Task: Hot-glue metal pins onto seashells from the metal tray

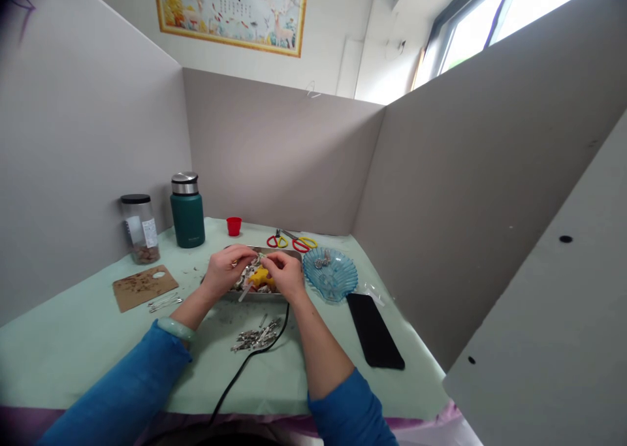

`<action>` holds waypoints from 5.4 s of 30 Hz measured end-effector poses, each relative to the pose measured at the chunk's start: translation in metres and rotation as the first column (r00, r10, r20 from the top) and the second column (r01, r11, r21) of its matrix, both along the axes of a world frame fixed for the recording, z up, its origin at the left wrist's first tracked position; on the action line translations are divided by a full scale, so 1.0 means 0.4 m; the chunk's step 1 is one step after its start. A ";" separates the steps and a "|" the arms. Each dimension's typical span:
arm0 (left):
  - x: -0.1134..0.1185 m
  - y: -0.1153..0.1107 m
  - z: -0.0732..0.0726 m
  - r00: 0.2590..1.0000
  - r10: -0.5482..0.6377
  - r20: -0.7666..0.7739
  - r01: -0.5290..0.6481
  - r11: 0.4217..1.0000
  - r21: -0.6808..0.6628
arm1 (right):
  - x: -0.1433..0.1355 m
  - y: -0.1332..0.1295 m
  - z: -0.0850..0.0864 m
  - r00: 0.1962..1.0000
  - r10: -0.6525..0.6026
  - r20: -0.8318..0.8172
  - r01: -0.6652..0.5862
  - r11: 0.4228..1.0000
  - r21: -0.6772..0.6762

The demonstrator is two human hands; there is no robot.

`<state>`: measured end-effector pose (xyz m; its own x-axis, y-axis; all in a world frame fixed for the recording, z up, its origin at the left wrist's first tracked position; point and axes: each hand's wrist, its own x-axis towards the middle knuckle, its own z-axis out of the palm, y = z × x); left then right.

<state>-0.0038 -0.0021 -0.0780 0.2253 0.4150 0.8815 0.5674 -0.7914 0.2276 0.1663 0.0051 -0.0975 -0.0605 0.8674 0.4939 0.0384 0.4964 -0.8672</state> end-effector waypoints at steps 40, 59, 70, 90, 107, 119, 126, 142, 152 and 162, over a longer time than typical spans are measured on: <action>0.009 -0.009 0.005 1.000 0.008 -0.005 -0.008 1.000 0.015 | 0.004 0.003 0.007 0.999 -0.004 -0.042 0.008 0.997 0.083; 0.030 -0.026 0.023 0.654 -0.165 0.738 0.695 0.518 -0.499 | 0.005 0.012 -0.005 0.998 -0.046 -0.048 0.056 0.966 0.254; 0.035 -0.017 0.006 0.659 -0.221 0.719 0.701 0.526 -0.481 | 0.000 -0.009 0.007 0.995 -0.095 0.013 0.087 0.951 0.295; 0.036 -0.019 0.011 0.684 -0.168 0.710 0.654 0.572 -0.495 | -0.004 -0.024 0.011 0.978 -0.173 0.113 0.135 0.949 0.285; 0.035 -0.014 0.010 0.649 -0.168 0.742 0.677 0.574 -0.462 | -0.002 -0.023 0.010 0.979 -0.180 0.093 0.146 0.945 0.291; 0.031 -0.018 0.009 0.648 -0.197 0.735 0.690 0.560 -0.458 | 0.017 -0.038 0.034 0.975 -0.192 0.114 0.122 0.885 0.449; 0.028 -0.014 0.004 0.648 -0.206 0.733 0.695 0.552 -0.460 | 0.014 -0.039 0.035 0.973 -0.191 0.132 0.111 0.881 0.459; 0.036 -0.018 0.008 0.581 -0.188 0.792 0.744 0.517 -0.424 | 0.014 -0.041 0.033 0.963 -0.204 0.177 0.092 0.863 0.496; 0.035 -0.015 0.003 0.592 -0.183 0.785 0.729 0.538 -0.424 | 0.018 -0.040 0.033 0.949 -0.219 0.226 0.057 0.826 0.560; 0.039 -0.019 0.004 0.590 -0.154 0.793 0.716 0.555 -0.425 | 0.016 -0.039 0.034 0.949 -0.215 0.232 0.045 0.818 0.574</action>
<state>0.0116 -0.0098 -0.0764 0.1002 0.9161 0.3881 -0.3169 -0.3404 0.8853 0.1727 -0.0105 -0.0840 -0.1730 0.4586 0.8717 0.3300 0.8608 -0.3874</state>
